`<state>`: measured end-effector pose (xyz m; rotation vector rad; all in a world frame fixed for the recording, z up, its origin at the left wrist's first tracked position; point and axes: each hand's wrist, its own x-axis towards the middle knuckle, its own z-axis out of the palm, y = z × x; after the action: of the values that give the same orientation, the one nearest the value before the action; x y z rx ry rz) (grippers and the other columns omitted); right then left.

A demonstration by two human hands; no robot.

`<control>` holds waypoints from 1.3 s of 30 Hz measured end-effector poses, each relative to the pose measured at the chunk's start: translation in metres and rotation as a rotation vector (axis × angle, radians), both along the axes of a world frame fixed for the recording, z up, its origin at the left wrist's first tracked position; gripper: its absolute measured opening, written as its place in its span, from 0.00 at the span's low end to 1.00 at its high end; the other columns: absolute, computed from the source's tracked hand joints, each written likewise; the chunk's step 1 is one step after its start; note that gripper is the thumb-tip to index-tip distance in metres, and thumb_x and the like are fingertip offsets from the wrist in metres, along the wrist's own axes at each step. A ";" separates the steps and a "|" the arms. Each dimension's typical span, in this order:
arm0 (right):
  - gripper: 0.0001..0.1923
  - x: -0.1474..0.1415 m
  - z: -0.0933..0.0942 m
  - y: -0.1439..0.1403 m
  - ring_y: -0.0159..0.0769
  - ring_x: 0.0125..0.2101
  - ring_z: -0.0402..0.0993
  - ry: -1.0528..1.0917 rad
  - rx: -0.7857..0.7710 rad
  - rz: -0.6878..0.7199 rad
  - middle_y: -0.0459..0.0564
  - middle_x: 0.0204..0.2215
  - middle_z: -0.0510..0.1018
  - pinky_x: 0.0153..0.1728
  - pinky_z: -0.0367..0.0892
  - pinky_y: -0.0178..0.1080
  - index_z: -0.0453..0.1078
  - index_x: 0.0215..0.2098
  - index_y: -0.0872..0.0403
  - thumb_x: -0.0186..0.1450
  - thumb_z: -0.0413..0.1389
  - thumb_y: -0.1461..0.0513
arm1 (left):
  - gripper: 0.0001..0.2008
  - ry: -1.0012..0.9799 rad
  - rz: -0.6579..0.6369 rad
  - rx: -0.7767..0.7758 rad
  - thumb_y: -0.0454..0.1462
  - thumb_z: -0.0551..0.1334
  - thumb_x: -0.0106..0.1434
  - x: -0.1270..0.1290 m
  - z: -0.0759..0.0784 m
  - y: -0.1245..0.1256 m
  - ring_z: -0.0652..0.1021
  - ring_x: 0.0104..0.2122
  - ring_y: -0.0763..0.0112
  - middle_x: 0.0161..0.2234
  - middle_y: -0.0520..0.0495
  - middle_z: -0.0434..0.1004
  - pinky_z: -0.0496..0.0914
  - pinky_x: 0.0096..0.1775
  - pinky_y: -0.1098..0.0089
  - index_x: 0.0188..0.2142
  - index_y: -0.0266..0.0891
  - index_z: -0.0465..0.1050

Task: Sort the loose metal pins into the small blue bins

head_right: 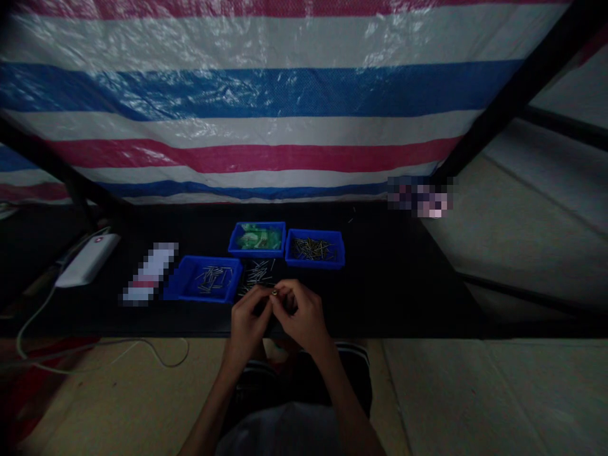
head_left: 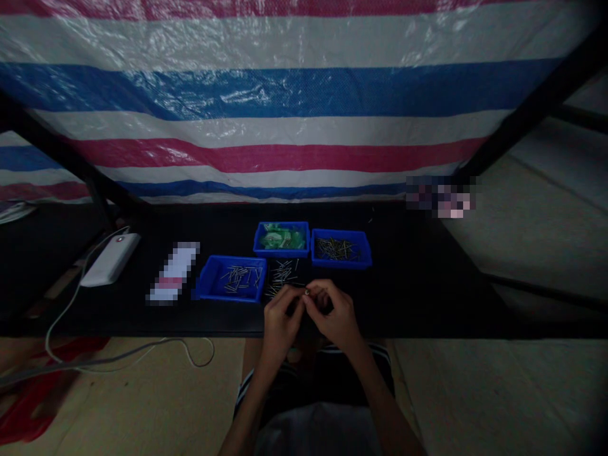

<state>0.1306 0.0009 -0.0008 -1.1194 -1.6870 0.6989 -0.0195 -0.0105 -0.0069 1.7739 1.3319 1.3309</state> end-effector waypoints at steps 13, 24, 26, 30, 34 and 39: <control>0.03 0.000 0.007 0.001 0.30 0.26 0.68 -0.013 0.026 0.023 0.42 0.28 0.73 0.29 0.65 0.34 0.72 0.39 0.50 0.68 0.58 0.65 | 0.09 0.036 0.009 -0.014 0.31 0.60 0.70 -0.001 0.002 0.000 0.81 0.37 0.68 0.37 0.49 0.81 0.73 0.41 0.71 0.42 0.41 0.79; 0.02 0.000 0.010 0.000 0.30 0.26 0.68 -0.016 0.009 0.011 0.43 0.28 0.73 0.29 0.66 0.34 0.72 0.39 0.50 0.68 0.58 0.64 | 0.07 0.046 0.037 -0.045 0.34 0.60 0.70 -0.002 0.002 -0.001 0.81 0.38 0.66 0.37 0.48 0.82 0.73 0.42 0.70 0.41 0.41 0.78; 0.02 0.000 0.010 0.000 0.30 0.26 0.68 -0.021 0.005 0.007 0.43 0.28 0.73 0.29 0.66 0.34 0.72 0.39 0.50 0.68 0.58 0.64 | 0.07 0.051 0.038 -0.046 0.34 0.60 0.70 -0.002 0.003 -0.001 0.81 0.38 0.66 0.37 0.48 0.82 0.73 0.42 0.70 0.41 0.41 0.78; 0.03 0.000 0.011 0.000 0.30 0.25 0.68 -0.021 0.026 0.004 0.43 0.29 0.74 0.28 0.66 0.35 0.73 0.39 0.51 0.67 0.58 0.65 | 0.07 0.048 0.041 -0.040 0.34 0.61 0.69 -0.002 0.003 0.000 0.82 0.39 0.66 0.38 0.48 0.83 0.73 0.42 0.70 0.41 0.41 0.79; 0.03 0.000 0.014 -0.001 0.30 0.27 0.71 0.027 0.073 -0.068 0.51 0.44 0.80 0.29 0.69 0.35 0.73 0.41 0.51 0.68 0.58 0.64 | 0.06 0.032 0.068 -0.089 0.35 0.62 0.70 0.000 0.004 0.000 0.82 0.37 0.67 0.39 0.48 0.83 0.73 0.39 0.71 0.44 0.41 0.78; 0.03 0.002 0.019 0.015 0.32 0.26 0.75 0.040 0.170 -0.358 0.49 0.36 0.84 0.30 0.71 0.36 0.73 0.42 0.51 0.70 0.59 0.61 | 0.07 0.048 0.075 -0.087 0.35 0.60 0.71 0.004 0.005 -0.001 0.83 0.39 0.67 0.40 0.47 0.84 0.74 0.41 0.70 0.44 0.41 0.79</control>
<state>0.1330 0.0155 0.0179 -1.2342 -1.4316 0.3426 -0.0160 -0.0110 -0.0023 1.7227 1.4730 1.2566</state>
